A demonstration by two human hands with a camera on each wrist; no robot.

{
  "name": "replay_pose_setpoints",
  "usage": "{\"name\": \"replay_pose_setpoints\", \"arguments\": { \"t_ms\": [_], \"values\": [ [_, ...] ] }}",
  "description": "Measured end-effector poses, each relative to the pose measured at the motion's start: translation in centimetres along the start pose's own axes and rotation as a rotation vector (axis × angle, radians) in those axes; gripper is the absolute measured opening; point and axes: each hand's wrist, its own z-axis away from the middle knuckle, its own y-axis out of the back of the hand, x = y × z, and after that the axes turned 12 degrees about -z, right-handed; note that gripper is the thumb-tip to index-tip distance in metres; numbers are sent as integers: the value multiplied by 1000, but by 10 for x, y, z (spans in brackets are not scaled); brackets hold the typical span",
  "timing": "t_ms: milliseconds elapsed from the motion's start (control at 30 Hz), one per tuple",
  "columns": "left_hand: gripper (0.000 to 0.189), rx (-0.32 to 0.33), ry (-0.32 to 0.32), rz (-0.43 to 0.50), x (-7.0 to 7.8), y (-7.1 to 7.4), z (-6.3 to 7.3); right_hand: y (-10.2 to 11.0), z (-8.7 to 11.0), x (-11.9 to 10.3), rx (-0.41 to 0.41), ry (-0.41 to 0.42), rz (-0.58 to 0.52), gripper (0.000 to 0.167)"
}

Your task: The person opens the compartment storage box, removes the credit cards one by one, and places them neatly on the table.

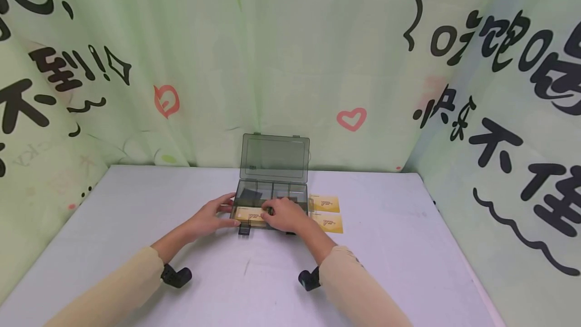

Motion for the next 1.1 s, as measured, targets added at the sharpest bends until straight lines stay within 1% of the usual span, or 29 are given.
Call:
{"name": "replay_pose_setpoints", "arguments": {
  "t_ms": [267,467,633,1000,1100],
  "values": [
    [87,1,-2,-3,0,0,1,-2,-3,-3,-30,-57,-22,32],
    [86,-4,8,0,2,1,1,-2,-5,-5,-45,-96,-41,30],
    [86,-2,6,-5,1,1,1,-2,-6,-4,-62,-99,-90,27],
    [86,2,6,-1,2,1,2,2,-7,0,-99,-83,-161,33],
    [86,4,8,-3,1,1,1,2,-8,2,-107,-76,-174,38]
  ]
}}
